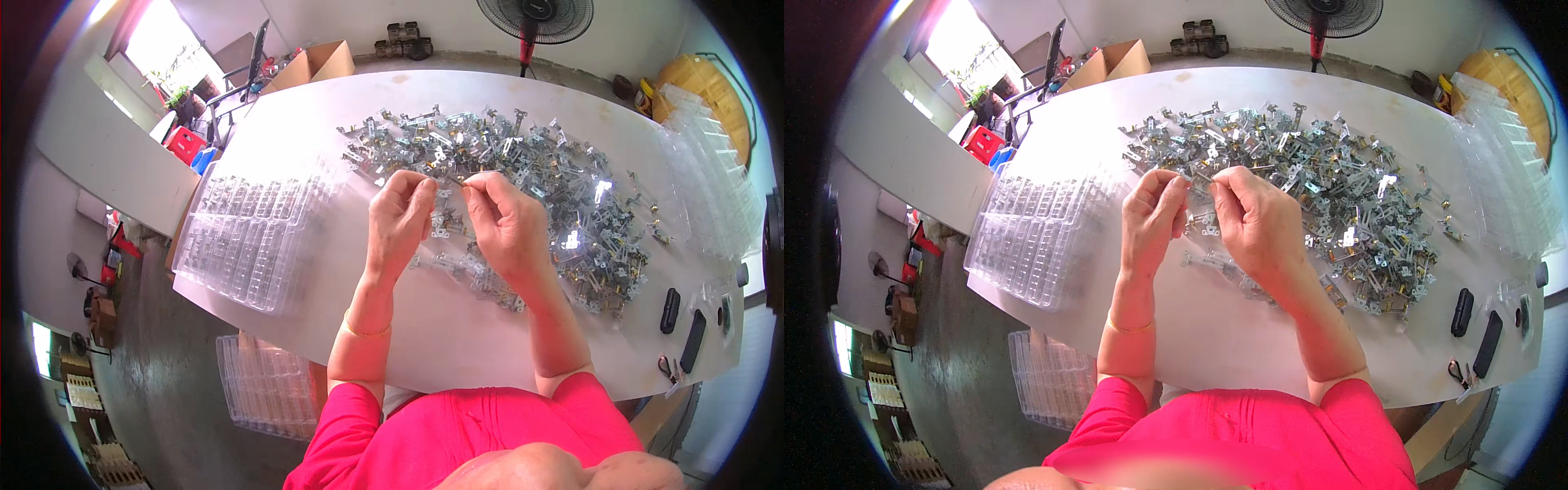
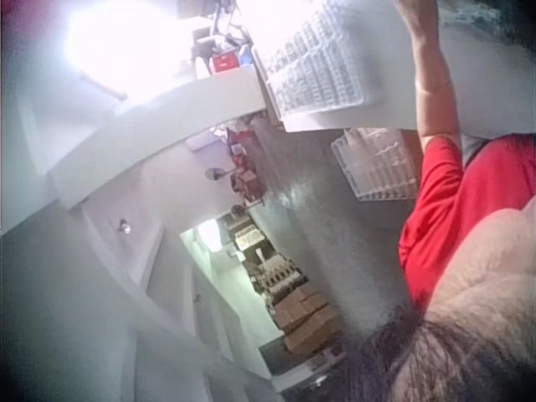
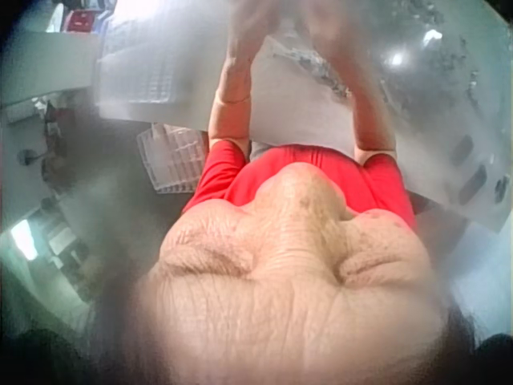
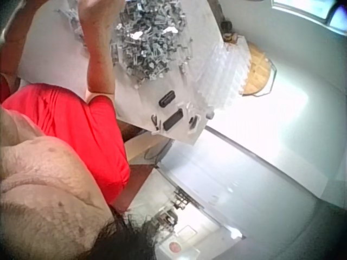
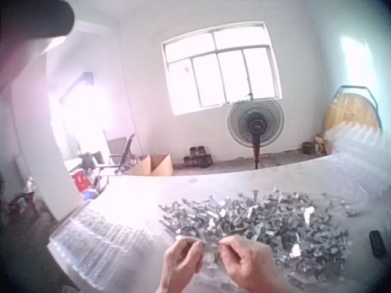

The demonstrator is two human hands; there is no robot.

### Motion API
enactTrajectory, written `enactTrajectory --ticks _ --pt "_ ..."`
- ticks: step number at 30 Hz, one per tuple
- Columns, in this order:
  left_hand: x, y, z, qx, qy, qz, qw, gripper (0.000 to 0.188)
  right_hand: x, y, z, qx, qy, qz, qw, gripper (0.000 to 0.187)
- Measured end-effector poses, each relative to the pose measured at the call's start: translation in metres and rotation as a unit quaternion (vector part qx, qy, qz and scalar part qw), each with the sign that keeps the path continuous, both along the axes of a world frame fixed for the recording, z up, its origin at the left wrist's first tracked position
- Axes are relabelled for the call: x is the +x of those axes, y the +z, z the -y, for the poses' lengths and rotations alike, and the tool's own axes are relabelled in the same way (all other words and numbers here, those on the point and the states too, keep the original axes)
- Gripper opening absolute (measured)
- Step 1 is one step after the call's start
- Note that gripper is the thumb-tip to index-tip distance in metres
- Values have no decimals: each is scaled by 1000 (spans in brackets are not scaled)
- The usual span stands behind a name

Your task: The person picks up a metal bracket and a pin from the table, inserts the pin into the bracket, and places the assembled unit into a plastic tray. After repeating this process, the person moves the tray aside and picks up a black case.

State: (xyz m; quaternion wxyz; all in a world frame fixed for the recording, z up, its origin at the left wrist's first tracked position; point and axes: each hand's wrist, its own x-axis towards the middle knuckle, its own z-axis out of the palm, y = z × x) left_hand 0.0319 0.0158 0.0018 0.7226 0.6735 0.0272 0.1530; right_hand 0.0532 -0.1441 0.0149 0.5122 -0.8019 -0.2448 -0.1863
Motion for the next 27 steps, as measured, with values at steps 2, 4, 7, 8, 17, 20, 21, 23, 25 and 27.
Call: enactTrajectory --ticks 2,4,7,8,17,20,21,23,25,27 --pt "-5 0 -1 29 19 17 999 13 -6 6 1 0 5 5 1000 9" --pt "-5 -5 -4 175 56 84 979 7 -12 12 -1 10 10 -56 998 14" --pt "-8 -4 3 191 35 120 974 4 -8 1 3 49 49 -75 995 19" --pt "-9 -3 2 194 45 124 972 4 -10 4 5 48 61 -105 991 19" --pt "-16 7 10 374 55 246 893 7 -12 5 11 40 50 -29 998 9" --pt "-22 12 13 359 17 233 904 9 -9 4 11 85 34 74 993 8" --pt "-24 9 15 338 -9 218 915 9 -10 5 11 84 34 71 993 8" --pt "-20 6 13 271 -8 221 937 7 -9 3 11 140 8 50 989 4" --pt "-16 13 3 25 -67 79 994 12 -10 7 16 139 -20 45 989 4" --pt "-17 16 -14 -128 -85 8 988 17 -15 14 11 171 14 -39 984 5"
